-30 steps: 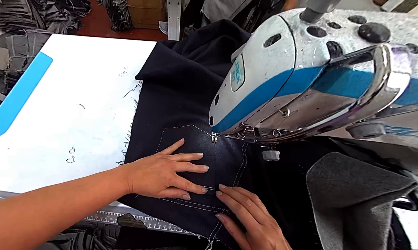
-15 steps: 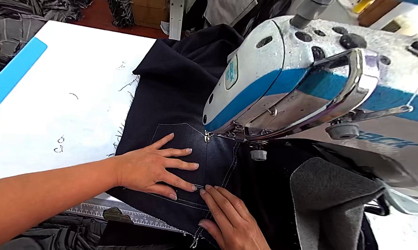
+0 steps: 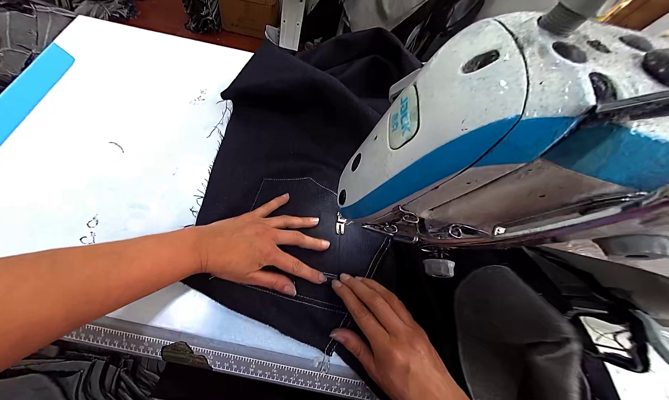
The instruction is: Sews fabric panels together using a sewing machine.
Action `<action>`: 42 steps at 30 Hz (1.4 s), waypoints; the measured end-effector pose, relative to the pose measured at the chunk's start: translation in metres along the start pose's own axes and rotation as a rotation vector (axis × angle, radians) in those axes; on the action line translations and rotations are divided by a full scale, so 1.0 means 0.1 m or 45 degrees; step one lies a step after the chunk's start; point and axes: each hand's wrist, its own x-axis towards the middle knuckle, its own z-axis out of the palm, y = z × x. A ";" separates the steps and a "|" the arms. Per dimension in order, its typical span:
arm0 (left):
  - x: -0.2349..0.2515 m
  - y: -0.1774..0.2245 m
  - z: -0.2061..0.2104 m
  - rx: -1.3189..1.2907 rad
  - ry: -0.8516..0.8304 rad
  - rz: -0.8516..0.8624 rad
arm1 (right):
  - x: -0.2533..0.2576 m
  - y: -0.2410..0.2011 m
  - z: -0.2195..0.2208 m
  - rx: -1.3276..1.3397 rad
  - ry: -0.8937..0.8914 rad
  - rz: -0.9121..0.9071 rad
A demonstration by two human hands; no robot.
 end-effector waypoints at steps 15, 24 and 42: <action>0.27 -0.66 -0.27 0.008 0.032 0.013 | 0.43 0.46 0.03 0.031 0.127 -0.038; 0.29 -0.70 -0.28 0.040 0.052 0.031 | 0.42 0.50 0.04 0.019 0.108 -0.007; 0.27 -0.75 -0.30 0.010 0.198 -0.186 | -1.19 -0.18 -0.73 -0.167 -0.067 0.846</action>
